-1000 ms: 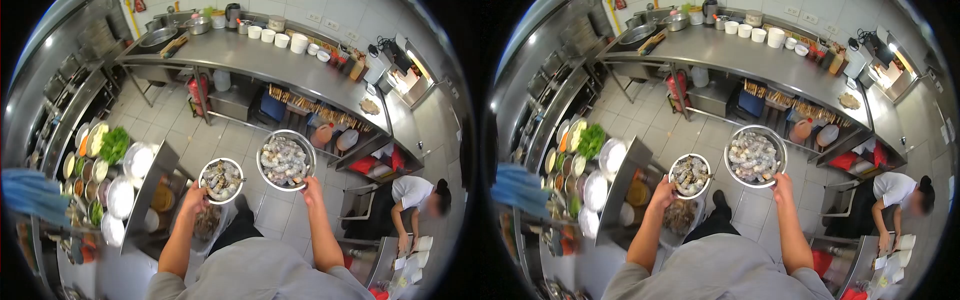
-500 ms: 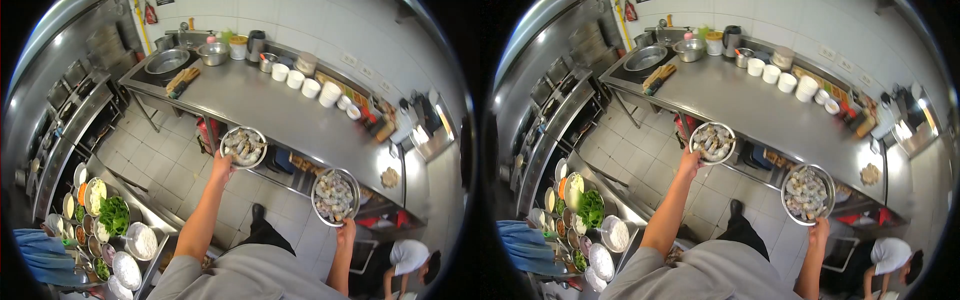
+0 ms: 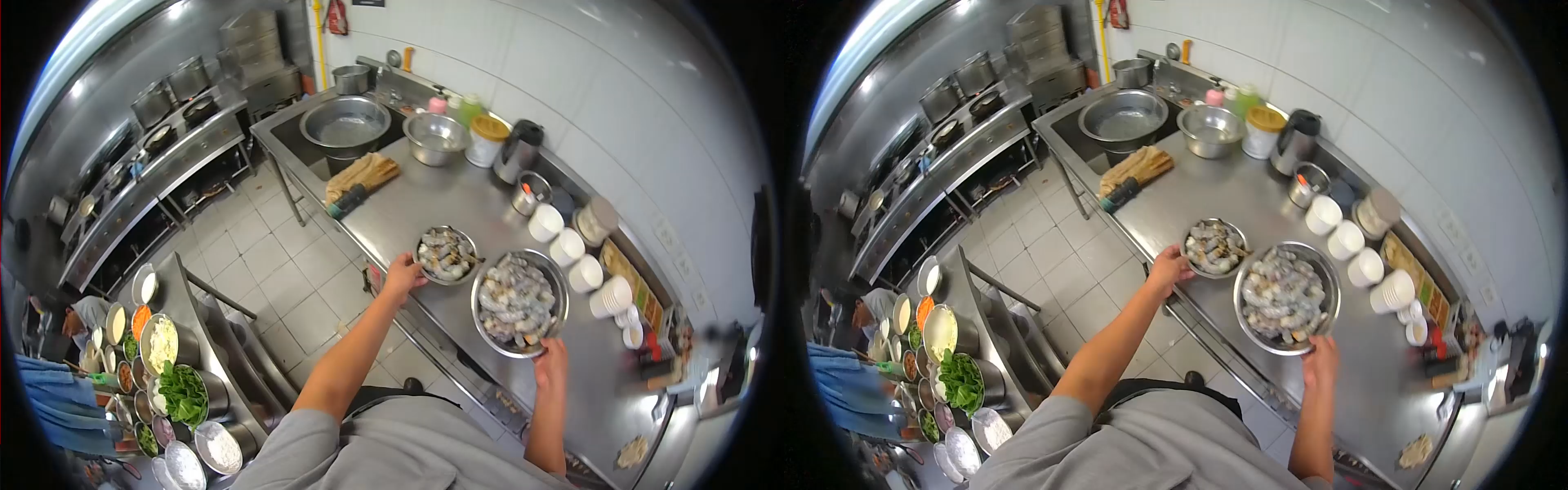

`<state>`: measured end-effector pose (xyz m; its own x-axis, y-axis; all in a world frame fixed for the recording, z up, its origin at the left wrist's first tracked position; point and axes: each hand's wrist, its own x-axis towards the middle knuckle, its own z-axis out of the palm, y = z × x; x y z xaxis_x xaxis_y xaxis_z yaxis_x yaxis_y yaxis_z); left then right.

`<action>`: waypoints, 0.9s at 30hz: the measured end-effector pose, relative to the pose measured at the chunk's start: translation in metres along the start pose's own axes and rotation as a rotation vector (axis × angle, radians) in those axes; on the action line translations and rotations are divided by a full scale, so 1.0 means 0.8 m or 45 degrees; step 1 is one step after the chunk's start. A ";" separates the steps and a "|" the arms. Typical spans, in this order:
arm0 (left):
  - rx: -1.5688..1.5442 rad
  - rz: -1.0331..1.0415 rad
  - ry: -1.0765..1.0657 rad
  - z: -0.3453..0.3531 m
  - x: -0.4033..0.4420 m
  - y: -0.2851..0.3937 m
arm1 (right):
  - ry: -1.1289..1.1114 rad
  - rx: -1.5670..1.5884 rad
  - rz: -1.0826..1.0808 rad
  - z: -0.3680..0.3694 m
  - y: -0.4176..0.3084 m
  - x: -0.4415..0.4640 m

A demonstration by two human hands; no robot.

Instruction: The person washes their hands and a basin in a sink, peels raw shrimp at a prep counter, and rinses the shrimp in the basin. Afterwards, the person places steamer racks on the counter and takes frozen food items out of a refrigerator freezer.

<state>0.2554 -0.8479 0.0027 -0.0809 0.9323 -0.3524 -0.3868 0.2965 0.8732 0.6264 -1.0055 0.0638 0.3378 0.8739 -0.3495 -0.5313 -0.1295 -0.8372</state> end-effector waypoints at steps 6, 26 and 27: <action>-0.029 0.123 -0.051 -0.099 0.045 0.104 | -0.403 -0.076 0.100 0.260 0.044 0.154; 0.074 0.139 0.280 -0.581 0.252 0.384 | -0.211 -1.414 -0.631 0.992 0.215 0.490; 0.090 0.147 0.305 -0.589 0.267 0.390 | -0.198 -1.420 -0.622 1.003 0.226 0.501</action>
<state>-0.3157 -0.6540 0.0415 -0.3389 0.8879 -0.3111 -0.2981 0.2123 0.9306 0.0419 -0.3027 0.1100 0.1784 0.9797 0.0914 0.6066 -0.0363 -0.7942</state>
